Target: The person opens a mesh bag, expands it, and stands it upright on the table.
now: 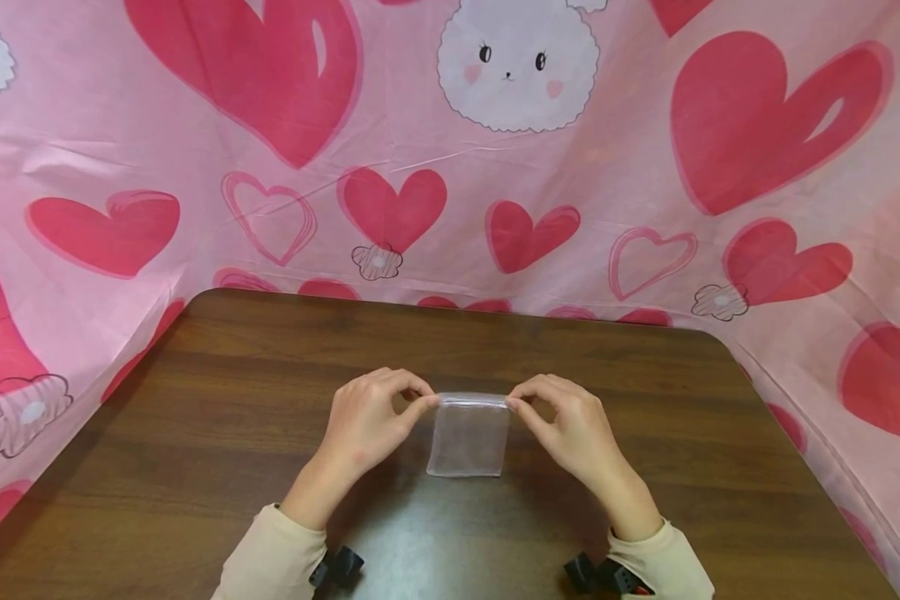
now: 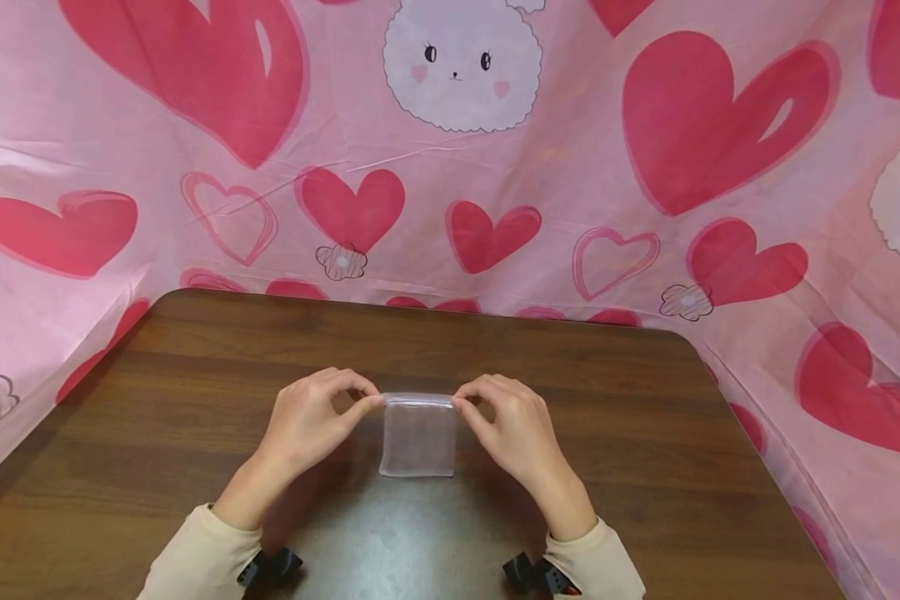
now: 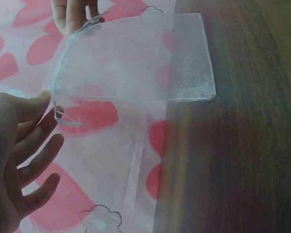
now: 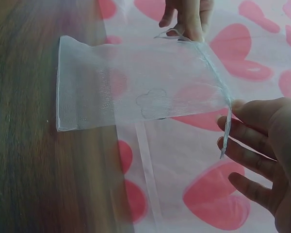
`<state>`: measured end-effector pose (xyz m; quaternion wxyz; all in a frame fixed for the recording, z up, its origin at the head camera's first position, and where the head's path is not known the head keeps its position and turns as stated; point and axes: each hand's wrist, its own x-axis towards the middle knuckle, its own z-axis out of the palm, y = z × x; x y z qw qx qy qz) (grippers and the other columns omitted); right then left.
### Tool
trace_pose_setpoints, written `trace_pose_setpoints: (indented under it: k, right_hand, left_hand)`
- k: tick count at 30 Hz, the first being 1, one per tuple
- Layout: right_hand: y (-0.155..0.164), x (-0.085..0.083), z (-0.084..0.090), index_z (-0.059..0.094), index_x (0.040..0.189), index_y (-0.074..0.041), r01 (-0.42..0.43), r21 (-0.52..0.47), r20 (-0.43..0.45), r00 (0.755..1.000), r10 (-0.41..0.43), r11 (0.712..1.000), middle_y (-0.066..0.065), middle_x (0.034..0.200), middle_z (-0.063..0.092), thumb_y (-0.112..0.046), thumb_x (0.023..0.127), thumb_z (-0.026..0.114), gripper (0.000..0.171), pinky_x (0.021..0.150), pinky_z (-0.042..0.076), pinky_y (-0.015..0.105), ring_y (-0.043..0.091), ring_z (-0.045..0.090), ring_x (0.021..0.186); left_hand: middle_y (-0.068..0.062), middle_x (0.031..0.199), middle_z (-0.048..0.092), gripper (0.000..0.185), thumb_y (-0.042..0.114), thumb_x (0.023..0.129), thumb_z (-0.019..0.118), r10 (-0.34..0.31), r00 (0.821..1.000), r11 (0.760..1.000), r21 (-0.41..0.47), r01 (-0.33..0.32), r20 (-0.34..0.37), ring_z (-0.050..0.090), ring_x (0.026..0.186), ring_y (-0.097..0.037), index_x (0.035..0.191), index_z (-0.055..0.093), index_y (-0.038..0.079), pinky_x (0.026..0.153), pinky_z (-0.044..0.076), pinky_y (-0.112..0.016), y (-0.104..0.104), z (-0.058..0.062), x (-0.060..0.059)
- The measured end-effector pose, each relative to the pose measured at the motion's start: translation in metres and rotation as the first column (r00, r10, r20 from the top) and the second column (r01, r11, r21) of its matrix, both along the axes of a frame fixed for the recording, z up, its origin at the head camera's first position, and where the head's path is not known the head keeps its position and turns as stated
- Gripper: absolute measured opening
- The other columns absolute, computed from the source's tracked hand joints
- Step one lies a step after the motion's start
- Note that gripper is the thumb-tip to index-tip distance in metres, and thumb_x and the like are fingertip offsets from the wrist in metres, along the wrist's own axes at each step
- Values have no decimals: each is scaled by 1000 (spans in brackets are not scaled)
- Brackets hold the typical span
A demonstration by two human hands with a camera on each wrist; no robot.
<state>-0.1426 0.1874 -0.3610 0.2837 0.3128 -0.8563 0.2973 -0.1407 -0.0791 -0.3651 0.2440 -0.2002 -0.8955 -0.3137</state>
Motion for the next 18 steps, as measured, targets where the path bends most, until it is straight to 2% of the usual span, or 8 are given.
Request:
trace_pose_setpoints:
  k: [4,9,18]
  right_hand:
    - [1,-1,1,71,87,-17,-14,25,-34,999,15,1000,-12,82,67,-8,80,81,15,66,46,28,8,59,73]
    - [3,-1,2,71,87,-17,-28,37,-31,999,30,999,-11,82,67,-11,81,80,12,67,44,25,10,60,72]
    - [4,-1,1,71,86,-16,-57,64,-49,997,60,996,-10,82,67,-10,82,78,10,68,47,28,11,62,73]
  left_hand:
    - [18,73,62,12,33,78,85,8,999,999,-32,-10,-49,55,64,-4,82,74,31,56,41,-27,0,0,0]
    - [17,72,62,12,32,78,86,4,995,999,-51,-9,-99,55,64,-3,81,74,30,55,42,-27,0,-1,-1]
    - [15,71,64,11,30,78,85,-11,986,997,-83,-3,-168,58,66,-5,80,74,28,57,45,-29,0,-1,-2]
